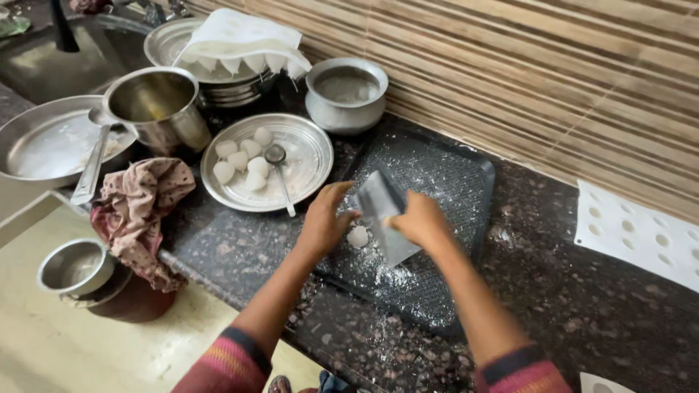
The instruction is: The person shaves small pieces of white wax from a larger block using a metal scraper over a black tray.
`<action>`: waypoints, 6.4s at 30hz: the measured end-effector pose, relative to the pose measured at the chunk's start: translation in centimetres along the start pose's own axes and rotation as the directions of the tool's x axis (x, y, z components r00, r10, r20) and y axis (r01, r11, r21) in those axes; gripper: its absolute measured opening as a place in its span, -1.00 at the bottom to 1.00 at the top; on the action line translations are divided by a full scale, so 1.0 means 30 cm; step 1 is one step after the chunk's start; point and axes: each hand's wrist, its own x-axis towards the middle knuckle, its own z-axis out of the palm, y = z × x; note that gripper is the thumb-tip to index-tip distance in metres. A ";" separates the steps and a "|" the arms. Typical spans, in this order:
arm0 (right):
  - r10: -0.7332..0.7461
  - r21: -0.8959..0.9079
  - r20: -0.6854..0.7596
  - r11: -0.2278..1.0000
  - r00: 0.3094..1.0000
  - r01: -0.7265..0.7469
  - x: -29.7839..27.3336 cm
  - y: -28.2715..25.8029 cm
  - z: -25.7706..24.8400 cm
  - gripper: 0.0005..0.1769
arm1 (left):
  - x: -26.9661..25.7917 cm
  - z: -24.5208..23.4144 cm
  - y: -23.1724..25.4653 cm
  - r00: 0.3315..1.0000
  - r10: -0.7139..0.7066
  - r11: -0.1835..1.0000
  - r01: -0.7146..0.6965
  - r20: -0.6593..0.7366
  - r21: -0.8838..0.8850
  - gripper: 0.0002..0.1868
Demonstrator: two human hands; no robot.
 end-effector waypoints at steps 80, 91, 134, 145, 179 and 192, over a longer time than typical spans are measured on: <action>-0.141 -0.295 0.042 0.944 0.989 0.147 -0.178 -0.229 -0.025 -0.68 | 0.037 -0.050 -0.042 0.882 -0.298 0.778 0.446 0.366 -0.442 -0.77; -0.222 -0.360 0.029 0.907 0.975 0.218 -0.161 -0.212 -0.025 -0.73 | 0.034 -0.040 -0.061 0.900 -0.230 0.739 0.408 0.369 -0.536 -0.73; -0.043 0.034 -0.260 0.998 0.965 0.053 -0.144 -0.028 0.018 -0.46 | -0.114 0.050 0.099 0.988 -0.150 0.989 0.150 -0.025 0.006 -0.39; -0.098 -0.166 -0.097 0.983 0.990 0.081 -0.112 -0.114 -0.018 -0.34 | -0.064 0.128 0.032 0.952 -0.307 0.952 0.307 0.011 -0.005 -0.62; -0.128 -0.114 -0.212 0.988 0.969 0.105 -0.085 -0.054 -0.131 -0.24 | -0.060 0.152 -0.016 0.988 -0.145 0.987 0.148 -0.055 0.058 -0.78; -0.053 -0.150 -0.094 0.988 0.994 0.039 -0.138 -0.103 -0.097 -0.28 | -0.065 0.148 -0.019 0.994 -0.093 0.995 0.095 -0.060 0.031 -0.80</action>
